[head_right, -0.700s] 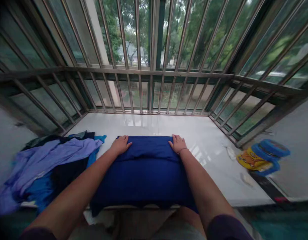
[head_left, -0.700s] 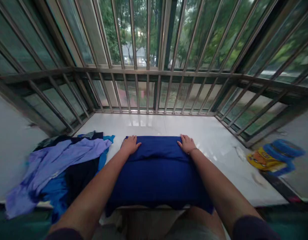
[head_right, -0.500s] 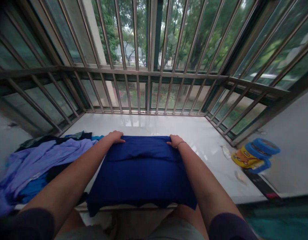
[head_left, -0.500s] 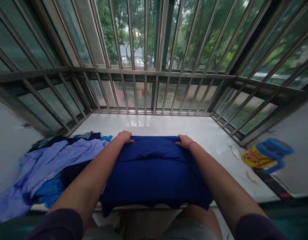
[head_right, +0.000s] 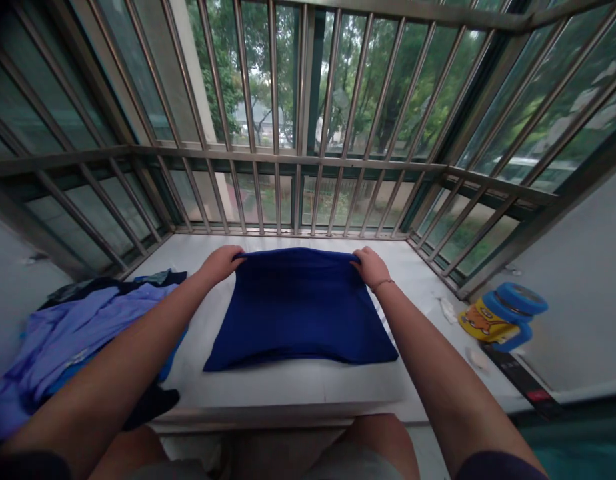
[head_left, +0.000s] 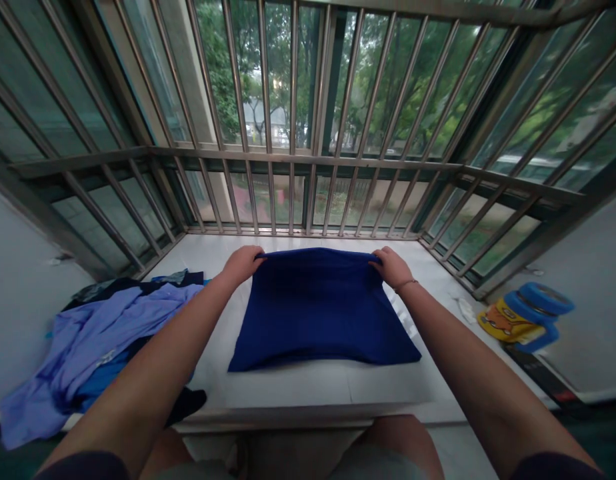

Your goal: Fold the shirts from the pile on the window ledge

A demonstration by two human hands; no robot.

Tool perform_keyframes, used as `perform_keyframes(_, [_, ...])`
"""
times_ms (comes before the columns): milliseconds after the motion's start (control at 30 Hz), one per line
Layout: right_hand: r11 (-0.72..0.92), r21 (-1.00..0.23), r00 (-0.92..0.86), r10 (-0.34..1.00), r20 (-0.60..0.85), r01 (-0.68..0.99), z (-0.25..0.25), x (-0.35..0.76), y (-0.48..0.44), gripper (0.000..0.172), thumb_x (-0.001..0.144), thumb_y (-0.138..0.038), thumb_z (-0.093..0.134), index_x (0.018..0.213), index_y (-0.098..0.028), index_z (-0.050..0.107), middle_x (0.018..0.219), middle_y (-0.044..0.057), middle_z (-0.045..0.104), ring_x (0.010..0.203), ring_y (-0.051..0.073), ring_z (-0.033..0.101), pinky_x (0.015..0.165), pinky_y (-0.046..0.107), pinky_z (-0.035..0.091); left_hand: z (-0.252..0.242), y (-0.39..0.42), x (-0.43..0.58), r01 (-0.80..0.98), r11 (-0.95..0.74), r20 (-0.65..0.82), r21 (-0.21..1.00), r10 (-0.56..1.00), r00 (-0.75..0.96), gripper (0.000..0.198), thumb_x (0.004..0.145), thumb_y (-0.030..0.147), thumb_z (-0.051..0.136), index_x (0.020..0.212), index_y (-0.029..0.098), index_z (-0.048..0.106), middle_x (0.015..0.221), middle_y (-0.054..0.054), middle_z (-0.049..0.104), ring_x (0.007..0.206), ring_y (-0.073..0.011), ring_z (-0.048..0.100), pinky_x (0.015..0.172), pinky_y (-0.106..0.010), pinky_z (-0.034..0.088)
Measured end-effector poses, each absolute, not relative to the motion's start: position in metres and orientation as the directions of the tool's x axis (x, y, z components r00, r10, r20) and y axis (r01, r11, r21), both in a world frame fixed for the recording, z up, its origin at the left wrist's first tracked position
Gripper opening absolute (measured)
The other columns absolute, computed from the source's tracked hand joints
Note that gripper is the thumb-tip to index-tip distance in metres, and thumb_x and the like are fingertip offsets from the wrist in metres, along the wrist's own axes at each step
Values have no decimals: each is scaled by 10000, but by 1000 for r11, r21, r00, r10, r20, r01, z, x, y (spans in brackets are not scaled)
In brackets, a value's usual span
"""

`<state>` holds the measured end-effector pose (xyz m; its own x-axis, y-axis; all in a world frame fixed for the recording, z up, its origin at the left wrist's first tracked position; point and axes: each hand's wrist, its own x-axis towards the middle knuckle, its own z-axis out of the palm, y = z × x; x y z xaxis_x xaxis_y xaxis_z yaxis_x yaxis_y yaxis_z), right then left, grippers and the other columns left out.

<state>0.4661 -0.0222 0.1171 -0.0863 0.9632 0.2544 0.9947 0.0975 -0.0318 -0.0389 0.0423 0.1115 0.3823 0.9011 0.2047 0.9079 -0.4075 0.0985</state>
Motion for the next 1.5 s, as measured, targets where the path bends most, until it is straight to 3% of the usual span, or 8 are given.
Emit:
perform_keyframes(167, [270,-174,-195,914,356,947,69,495,-92,225,998,-209,589,1139,-216,764,1137,110,691,1045,256,669,980,367,541,61,-38,-48,823,-554,279,124,816,507,171,1012,245,629,1122,227,759,1095,-87,783,1057,-285,700,947,-411,523])
perform_keyframes(367, [270,-151,-252,959,130,951,-4,505,-175,548,809,14,526,1227,-247,766,1228,79,730,1128,241,683,1052,369,536,-22,-112,-60,778,-590,202,214,806,556,189,988,147,615,1074,246,750,1165,-84,757,1083,-264,717,992,-421,571])
perform_keyframes(567, [179,-104,-157,969,189,978,-19,501,-203,502,948,-31,466,1318,-211,752,1291,130,723,1148,257,681,1070,397,547,-55,-140,-64,796,-564,336,222,810,480,323,1035,226,550,1288,251,749,1458,-125,704,1327,-306,680,1143,-516,564])
perform_keyframes(867, [104,98,-130,943,306,990,-15,510,-213,470,977,-105,509,1319,-267,787,1287,135,733,1116,310,663,960,440,562,-66,-164,-71,796,-559,322,230,816,480,447,1065,257,474,1465,242,673,1617,-121,609,1421,-293,648,1237,-567,504])
perform_keyframes(1000, [90,57,-101,968,230,994,-14,513,-214,543,931,-46,494,1321,-281,791,1258,127,739,1138,305,669,1001,438,561,-61,-164,-79,792,-532,275,300,843,463,452,1049,233,470,1445,246,686,1620,-117,607,1441,-289,632,1264,-564,478])
perform_keyframes(1167, [42,-5,-37,932,360,999,-10,493,-198,482,1050,-210,447,1480,-155,659,1448,189,653,1369,330,586,1204,493,457,-30,-118,-67,790,-478,275,384,876,396,458,1055,192,395,1405,184,690,1473,-146,711,1380,-258,669,1238,-492,513])
perform_keyframes(1367, [85,-67,-63,956,288,994,-5,416,-134,599,1120,-410,390,1648,-136,467,1739,189,417,1628,361,336,1297,573,326,-4,-58,29,847,-464,194,261,884,424,519,1117,369,412,1554,154,592,1694,-169,511,1581,-319,469,1313,-564,374])
perform_keyframes(1500, [-23,-109,34,994,100,994,-8,395,-93,634,1130,-459,356,1711,-208,393,1814,123,286,1673,329,240,1332,578,237,-19,-40,52,920,-333,79,204,943,324,620,1118,493,407,1657,198,491,1768,-165,388,1645,-355,350,1331,-621,275])
